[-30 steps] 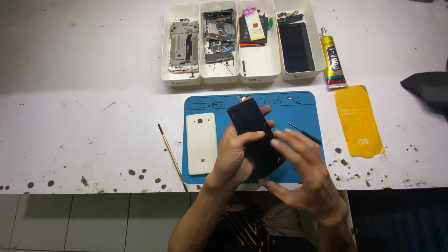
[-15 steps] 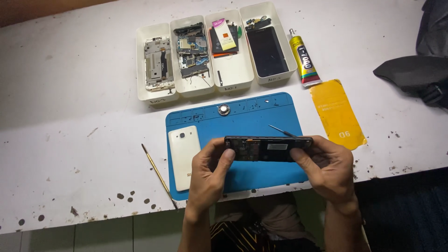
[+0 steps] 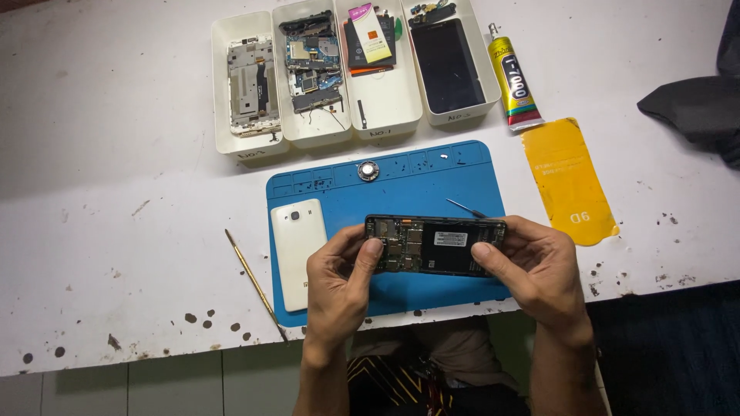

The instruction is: Disassembling and inspecting a smartphone on a repair bench using prying tools

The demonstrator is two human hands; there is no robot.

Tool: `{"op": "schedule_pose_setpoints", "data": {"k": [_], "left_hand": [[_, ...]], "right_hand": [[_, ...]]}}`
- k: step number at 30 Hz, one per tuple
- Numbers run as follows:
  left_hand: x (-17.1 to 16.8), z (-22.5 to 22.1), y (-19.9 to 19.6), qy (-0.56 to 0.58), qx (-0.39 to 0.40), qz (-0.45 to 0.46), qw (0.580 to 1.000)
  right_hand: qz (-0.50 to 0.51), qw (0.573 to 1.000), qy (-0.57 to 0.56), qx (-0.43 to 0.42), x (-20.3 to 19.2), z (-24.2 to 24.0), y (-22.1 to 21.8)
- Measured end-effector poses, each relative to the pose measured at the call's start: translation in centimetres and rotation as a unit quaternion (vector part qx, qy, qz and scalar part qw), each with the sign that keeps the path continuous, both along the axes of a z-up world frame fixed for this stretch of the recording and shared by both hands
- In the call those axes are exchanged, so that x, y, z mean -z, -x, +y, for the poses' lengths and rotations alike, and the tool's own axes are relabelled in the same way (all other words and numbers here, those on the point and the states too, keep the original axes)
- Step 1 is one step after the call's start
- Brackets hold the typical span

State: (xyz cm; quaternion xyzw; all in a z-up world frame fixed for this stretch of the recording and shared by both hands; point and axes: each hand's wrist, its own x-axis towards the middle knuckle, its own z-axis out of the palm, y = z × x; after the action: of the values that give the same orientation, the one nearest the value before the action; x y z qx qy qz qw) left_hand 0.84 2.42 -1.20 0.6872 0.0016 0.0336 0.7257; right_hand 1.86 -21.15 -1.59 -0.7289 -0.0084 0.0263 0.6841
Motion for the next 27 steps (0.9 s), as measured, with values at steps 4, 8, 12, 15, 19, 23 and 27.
{"op": "schedule_pose_setpoints", "data": {"k": [4,8,12,15,19,23,27], "left_hand": [[-0.3,-0.1,0.0,0.016,0.015,0.013,1.000],[-1.1,-0.4,0.2,0.031,-0.004,0.073,0.997],[-1.6,-0.6,0.1,0.054,0.012,0.078,0.995],[-1.6,-0.8,0.0,0.046,0.002,0.084,0.995],[-1.4,-0.8,0.1,0.047,-0.004,0.075,0.996],[-1.7,-1.0,0.2,0.067,-0.014,0.069,0.995],[-2.1,-1.3,0.2,0.115,-0.039,0.047,0.992]], "right_hand": [[0.004,1.000,0.000,-0.009,0.0,-0.1,-0.1],[0.035,0.999,-0.033,0.012,0.2,-0.3,0.1],[0.056,0.982,-0.180,-0.019,1.9,-1.1,0.4],[0.049,0.979,-0.197,-0.022,2.6,-1.3,0.3],[0.021,0.998,-0.056,-0.004,0.9,-0.4,0.6],[0.045,0.997,-0.040,0.045,0.8,0.7,1.1],[0.027,0.990,-0.096,0.102,2.5,2.1,2.4]]}}
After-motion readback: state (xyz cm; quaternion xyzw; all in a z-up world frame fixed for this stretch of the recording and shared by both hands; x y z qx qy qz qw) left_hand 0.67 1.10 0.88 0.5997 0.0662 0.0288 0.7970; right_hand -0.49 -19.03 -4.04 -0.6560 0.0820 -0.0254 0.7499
